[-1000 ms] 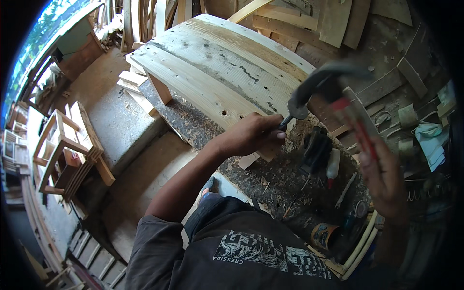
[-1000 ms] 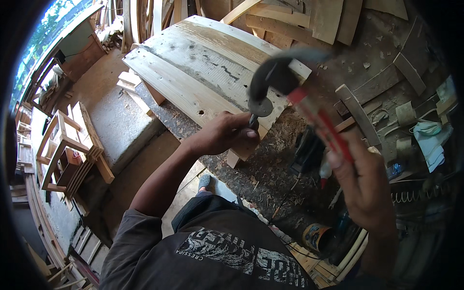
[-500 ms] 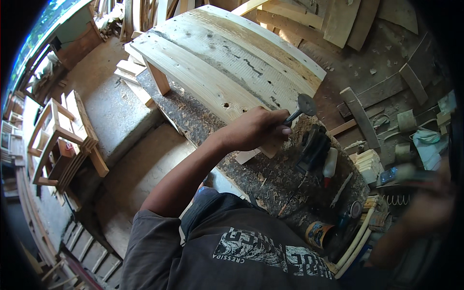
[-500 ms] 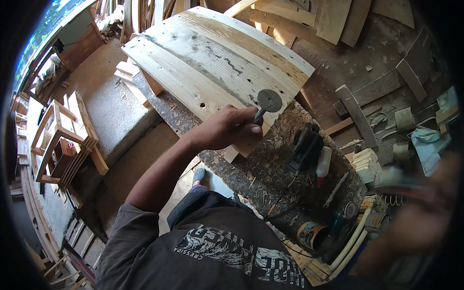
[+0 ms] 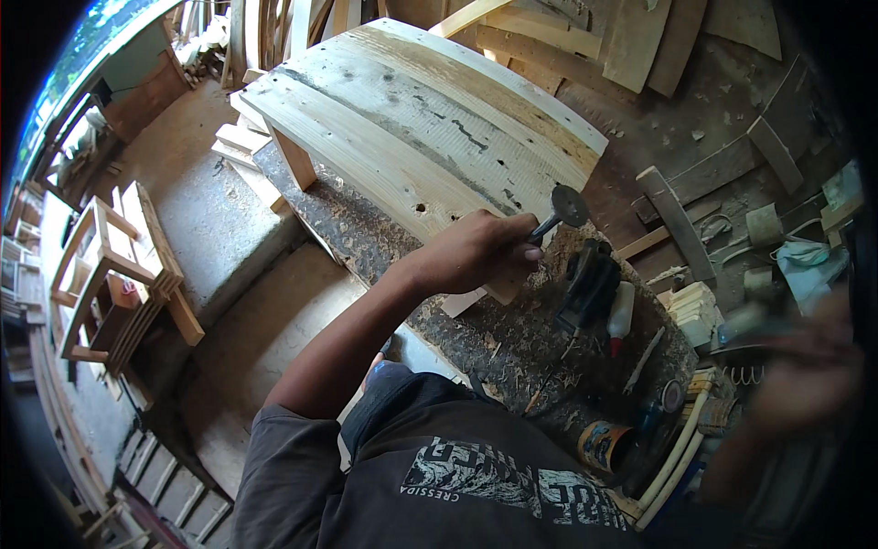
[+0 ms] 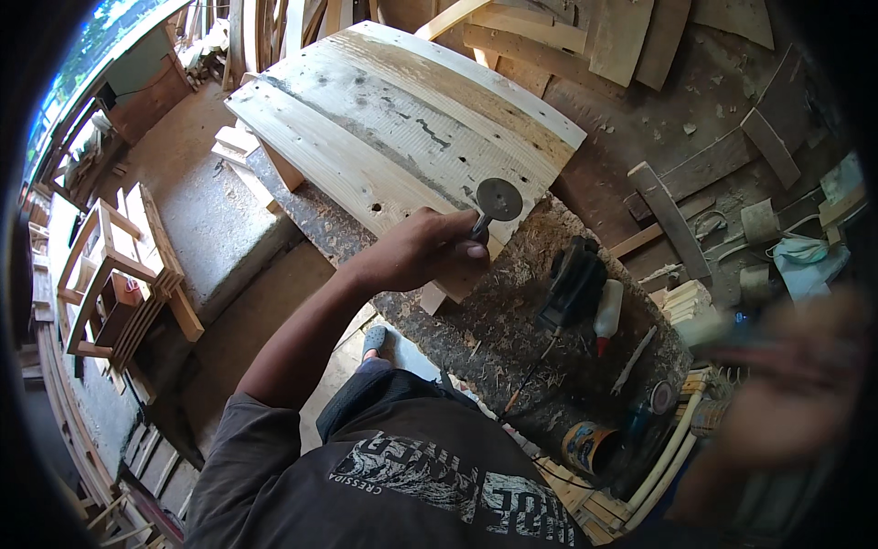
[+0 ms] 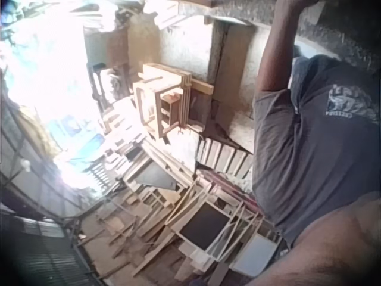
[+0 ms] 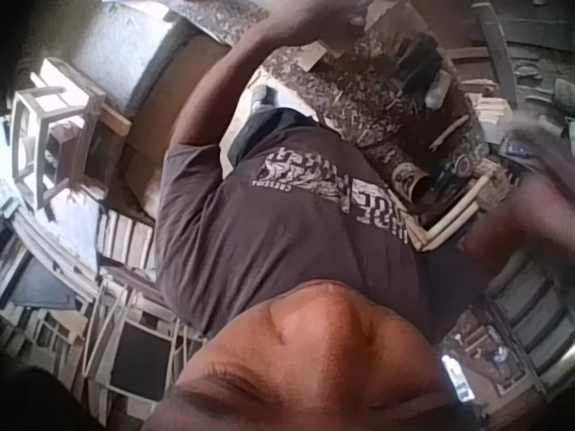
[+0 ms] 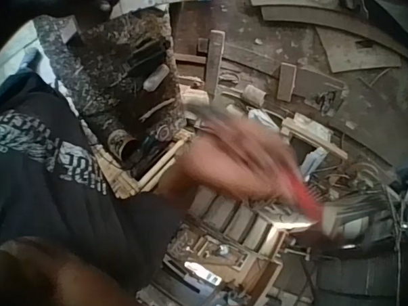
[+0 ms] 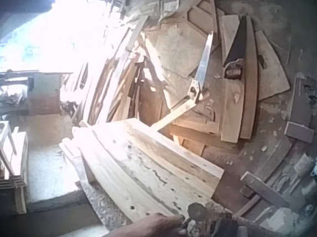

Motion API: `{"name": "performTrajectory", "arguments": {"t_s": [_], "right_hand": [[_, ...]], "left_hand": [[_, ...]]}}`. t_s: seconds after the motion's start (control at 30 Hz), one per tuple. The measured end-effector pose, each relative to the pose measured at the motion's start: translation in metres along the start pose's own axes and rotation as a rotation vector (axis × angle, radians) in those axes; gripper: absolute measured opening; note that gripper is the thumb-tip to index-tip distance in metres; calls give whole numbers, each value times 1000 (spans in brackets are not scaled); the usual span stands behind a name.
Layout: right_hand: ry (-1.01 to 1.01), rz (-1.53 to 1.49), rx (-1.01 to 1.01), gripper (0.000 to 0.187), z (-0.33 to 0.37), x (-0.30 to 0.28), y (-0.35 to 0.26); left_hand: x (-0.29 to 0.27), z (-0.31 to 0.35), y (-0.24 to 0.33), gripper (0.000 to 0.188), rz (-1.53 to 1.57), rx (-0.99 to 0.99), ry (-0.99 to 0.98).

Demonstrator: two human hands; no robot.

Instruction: The person hammers nails into wooden boards to assemble a wooden stool, then drives the nail heads deeper into the wood using a metal punch and the hammer.

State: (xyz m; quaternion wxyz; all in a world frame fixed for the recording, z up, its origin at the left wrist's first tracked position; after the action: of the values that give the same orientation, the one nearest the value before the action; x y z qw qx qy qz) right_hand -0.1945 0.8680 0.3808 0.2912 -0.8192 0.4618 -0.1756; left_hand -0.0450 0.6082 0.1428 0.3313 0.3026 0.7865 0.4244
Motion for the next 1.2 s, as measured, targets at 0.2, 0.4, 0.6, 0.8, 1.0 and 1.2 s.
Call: {"name": "performTrajectory", "arguments": {"t_s": [0.2, 0.4, 0.6, 0.8, 1.0, 1.2], "right_hand": [[-894, 727, 239, 26, 64, 83, 60], [-266, 343, 538, 28, 62, 16, 75], [-65, 252, 603, 26, 83, 1, 93], [-30, 238, 670, 26, 96, 18, 96], [-47, 363, 662, 26, 95, 31, 97], [-75, 379, 552, 27, 59, 59, 92]], "left_hand": [[-10, 5, -6, 23, -29, -76, -1], [-43, -31, 9, 24, 435, -16, 147], [-51, -109, 27, 25, 280, 133, 69], [8, -143, -32, 27, 188, 126, -171], [29, -118, -48, 20, 457, -57, -300], [28, -121, -73, 22, 433, -110, -304]]}}
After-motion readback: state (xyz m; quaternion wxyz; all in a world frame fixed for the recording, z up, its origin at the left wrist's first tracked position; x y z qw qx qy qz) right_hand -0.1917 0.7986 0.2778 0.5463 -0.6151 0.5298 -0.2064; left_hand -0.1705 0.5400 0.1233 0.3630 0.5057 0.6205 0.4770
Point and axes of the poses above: each hand's wrist, its own z-axis away from the middle knuckle, its own x-axis out of the palm, y = z × x, the point moved 8 cm from there along -z, towards the middle knuckle, and after that the axes turned 12 degrees about y, right-handed, at the moved point
